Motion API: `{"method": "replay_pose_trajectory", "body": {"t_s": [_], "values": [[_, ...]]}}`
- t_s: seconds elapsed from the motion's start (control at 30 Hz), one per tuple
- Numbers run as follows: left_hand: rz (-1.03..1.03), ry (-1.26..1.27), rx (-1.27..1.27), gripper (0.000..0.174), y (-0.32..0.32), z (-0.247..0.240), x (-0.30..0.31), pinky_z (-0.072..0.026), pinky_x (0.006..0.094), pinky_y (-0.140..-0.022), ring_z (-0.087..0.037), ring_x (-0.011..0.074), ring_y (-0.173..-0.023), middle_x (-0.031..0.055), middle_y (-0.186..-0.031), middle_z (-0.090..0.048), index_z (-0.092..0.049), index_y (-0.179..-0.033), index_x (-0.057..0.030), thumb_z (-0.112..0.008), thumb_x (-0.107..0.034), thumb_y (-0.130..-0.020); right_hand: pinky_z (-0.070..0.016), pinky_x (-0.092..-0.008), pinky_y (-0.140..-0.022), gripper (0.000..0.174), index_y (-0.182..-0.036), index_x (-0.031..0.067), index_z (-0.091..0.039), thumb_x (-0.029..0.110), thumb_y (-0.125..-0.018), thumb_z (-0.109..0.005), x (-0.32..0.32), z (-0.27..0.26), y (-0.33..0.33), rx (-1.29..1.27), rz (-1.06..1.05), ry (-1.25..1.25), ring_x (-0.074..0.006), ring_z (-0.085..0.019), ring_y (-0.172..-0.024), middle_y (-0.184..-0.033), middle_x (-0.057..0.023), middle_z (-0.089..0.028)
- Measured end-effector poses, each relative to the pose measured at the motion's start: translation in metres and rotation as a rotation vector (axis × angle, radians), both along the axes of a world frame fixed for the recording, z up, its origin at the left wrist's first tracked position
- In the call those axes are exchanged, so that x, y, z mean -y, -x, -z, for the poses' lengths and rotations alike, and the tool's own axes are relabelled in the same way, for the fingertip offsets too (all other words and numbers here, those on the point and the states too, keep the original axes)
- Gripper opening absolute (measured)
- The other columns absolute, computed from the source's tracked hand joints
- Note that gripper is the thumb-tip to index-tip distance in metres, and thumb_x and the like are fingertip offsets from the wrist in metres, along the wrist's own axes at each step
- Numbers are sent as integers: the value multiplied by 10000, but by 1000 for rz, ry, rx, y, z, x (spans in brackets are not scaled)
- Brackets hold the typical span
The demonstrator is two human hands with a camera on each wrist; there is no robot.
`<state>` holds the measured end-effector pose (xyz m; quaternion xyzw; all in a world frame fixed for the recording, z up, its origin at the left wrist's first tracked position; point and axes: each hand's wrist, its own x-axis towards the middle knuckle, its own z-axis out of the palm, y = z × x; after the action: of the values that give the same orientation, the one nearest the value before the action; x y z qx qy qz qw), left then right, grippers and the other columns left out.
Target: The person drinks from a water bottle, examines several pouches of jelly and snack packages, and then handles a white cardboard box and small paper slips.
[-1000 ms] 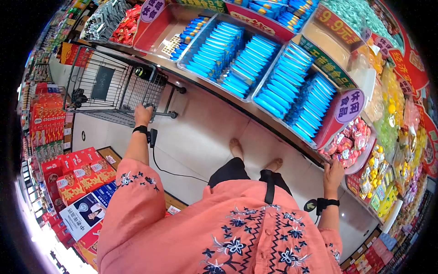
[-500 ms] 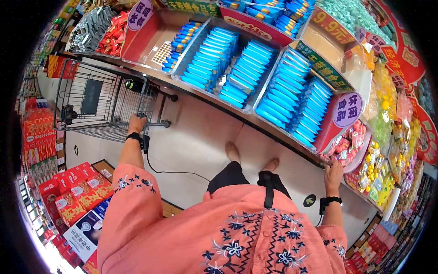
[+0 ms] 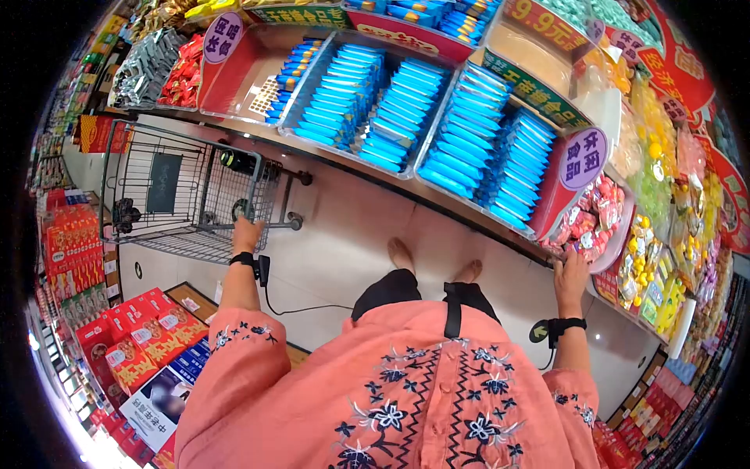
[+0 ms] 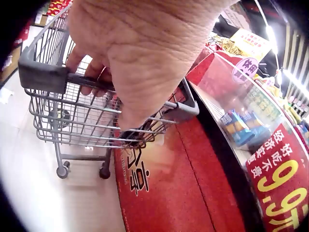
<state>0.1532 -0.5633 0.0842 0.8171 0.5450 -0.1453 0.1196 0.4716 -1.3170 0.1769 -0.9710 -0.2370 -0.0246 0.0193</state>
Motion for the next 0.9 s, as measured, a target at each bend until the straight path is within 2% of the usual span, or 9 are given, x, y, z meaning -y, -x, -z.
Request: {"method": "replay_pose_trajectory", "body": {"t_s": [0.07,0.17,0.3,0.43,0.47,0.57,0.77,0.9], "values": [[12,18,3,595,0,-6,18,-493,521,-971,-601,433,-1166,283,-1255,-606,-557,-1206,42,-727,-404,-850,-426,-486,-807,270,-1057,64,-555,163,-852,-699,0,1,1,14,9,17,-370,-571,-945,-969,-150,-597],[87,-15,74,595,14,14,37,-489,534,-964,-602,445,-1152,287,-1228,-617,-555,-1202,48,-725,-402,-853,-426,-486,-812,288,-1073,64,-560,194,-858,-701,0,1,1,-11,36,17,-370,-577,-955,-990,-153,-610],[63,80,61,576,12,6,76,-485,533,-964,-600,455,-1147,297,-1212,-620,-552,-1198,59,-715,-380,-863,-441,-495,-846,321,-1084,66,-569,231,-853,-716,-3,-3,1,-70,102,74,-367,-587,-977,-1007,-149,-627],[162,68,115,520,14,19,97,-490,531,-960,-610,460,-1123,293,-1204,-631,-566,-1255,-7,-693,-322,-860,-449,-497,-859,323,-1080,72,-572,249,-856,-722,-2,-2,3,-13,80,83,-365,-589,-988,-1030,-135,-637],[205,22,200,461,13,24,107,-489,543,-946,-614,464,-1096,297,-1186,-637,-574,-1258,-26,-665,-259,-872,-449,-497,-858,316,-1075,73,-575,256,-860,-717,-2,-1,3,-8,78,66,-364,-590,-985,-1027,-136,-639],[245,100,266,360,2,44,128,-489,545,-929,-617,469,-1075,295,-1142,-653,-580,-1210,-11,-621,-207,-910,-449,-497,-856,305,-1063,76,-583,282,-873,-703,1,-2,3,-9,60,35,-364,-596,-978,-1015,-139,-646],[204,124,122,234,-22,9,202,-497,553,-892,-629,486,-1038,289,-1051,-681,-577,-1156,-21,-555,-148,-961,-449,-493,-848,293,-1054,78,-596,322,-909,-672,3,-9,2,-43,10,-15,-359,-606,-967,-984,-142,-652],[188,163,158,219,-27,2,244,-492,560,-891,-629,484,-1042,300,-1045,-675,-585,-1162,-67,-543,-153,-966,-448,-486,-839,254,-1046,75,-603,301,-940,-648,7,-15,3,-32,-52,-115,-348,-604,-967,-997,-139,-645]]}}
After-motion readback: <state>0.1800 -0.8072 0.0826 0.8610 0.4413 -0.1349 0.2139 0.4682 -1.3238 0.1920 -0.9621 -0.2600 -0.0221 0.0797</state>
